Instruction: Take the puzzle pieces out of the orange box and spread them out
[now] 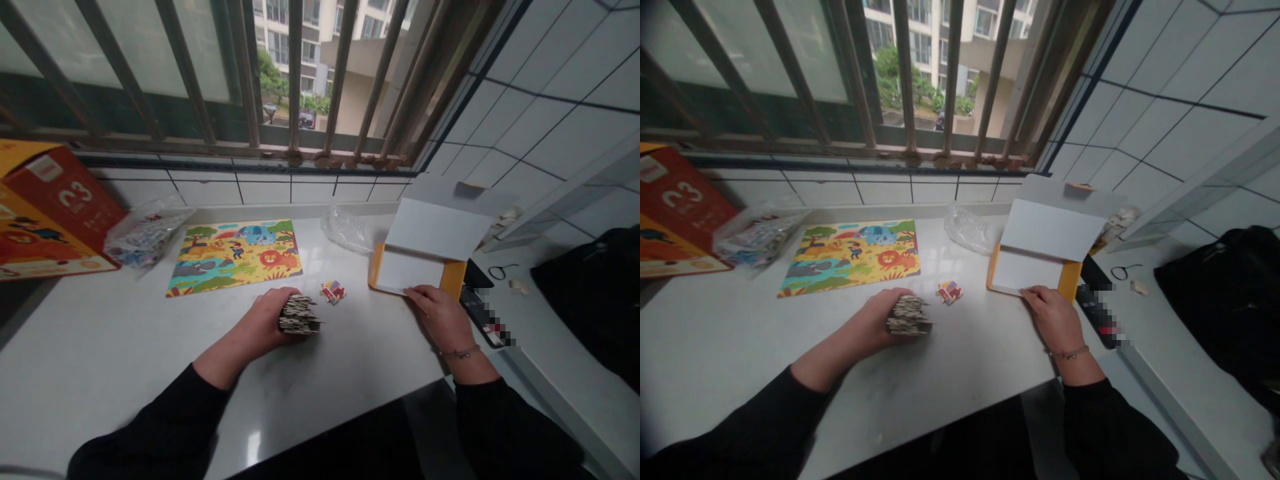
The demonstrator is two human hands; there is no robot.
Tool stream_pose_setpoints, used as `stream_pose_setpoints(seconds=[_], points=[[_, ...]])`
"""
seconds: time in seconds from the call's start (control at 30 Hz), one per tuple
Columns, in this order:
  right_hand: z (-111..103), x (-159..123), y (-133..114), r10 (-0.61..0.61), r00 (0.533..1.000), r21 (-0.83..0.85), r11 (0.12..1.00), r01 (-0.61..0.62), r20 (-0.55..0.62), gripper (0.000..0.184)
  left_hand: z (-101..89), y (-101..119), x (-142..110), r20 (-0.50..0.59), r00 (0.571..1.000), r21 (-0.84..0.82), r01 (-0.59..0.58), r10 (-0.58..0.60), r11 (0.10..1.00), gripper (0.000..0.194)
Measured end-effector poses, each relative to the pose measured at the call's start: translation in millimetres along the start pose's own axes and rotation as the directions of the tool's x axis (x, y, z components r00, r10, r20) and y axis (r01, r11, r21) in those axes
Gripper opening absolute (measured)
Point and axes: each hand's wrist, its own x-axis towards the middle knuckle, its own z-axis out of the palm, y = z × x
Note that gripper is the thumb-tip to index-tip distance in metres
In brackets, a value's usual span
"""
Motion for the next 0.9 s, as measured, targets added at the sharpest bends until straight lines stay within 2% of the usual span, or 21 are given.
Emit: stream_pose_setpoints(seconds=[0.2,0.37,0.43,0.57,0.67,0.8,0.9], points=[[-16,10,-4,0.065,0.997,0.054,0.997,-0.063,-0.029,0.025,1.6,-2,1,-0.014,1.000,-0.008,-0.017,0.017,1.000,0.066],[-17,43,14,0.153,0.966,-0.118,0.984,-0.131,0.207,0.027,2.0,-1,-1,-0.008,1.000,-0.009,-0.003,0.003,1.000,0.066],[-14,62,24,0.162,0.959,-0.147,0.981,-0.129,0.235,0.025,1.3,1,-2,-0.009,1.000,-0.001,0.001,-0.001,1.000,0.065],[-15,98,39,0.132,0.962,-0.039,0.991,-0.126,0.241,0.020,0.6,4,-2,-0.005,1.000,0.017,0.011,-0.011,1.000,0.063],[-21,123,47,0.133,0.974,-0.006,0.991,-0.134,0.185,0.030,1.8,3,-2,-0.015,1.000,0.015,0.001,-0.001,1.000,0.065],[-33,156,58,0.160,0.986,-0.022,0.987,-0.161,-0.043,0.044,4.0,0,-2,-0.026,1.000,0.006,-0.016,0.016,1.000,0.068],[-41,170,48,0.141,0.978,0.027,0.990,-0.138,-0.155,0.052,4.8,-2,-2,-0.030,0.999,-0.004,-0.018,0.018,1.000,0.066]])
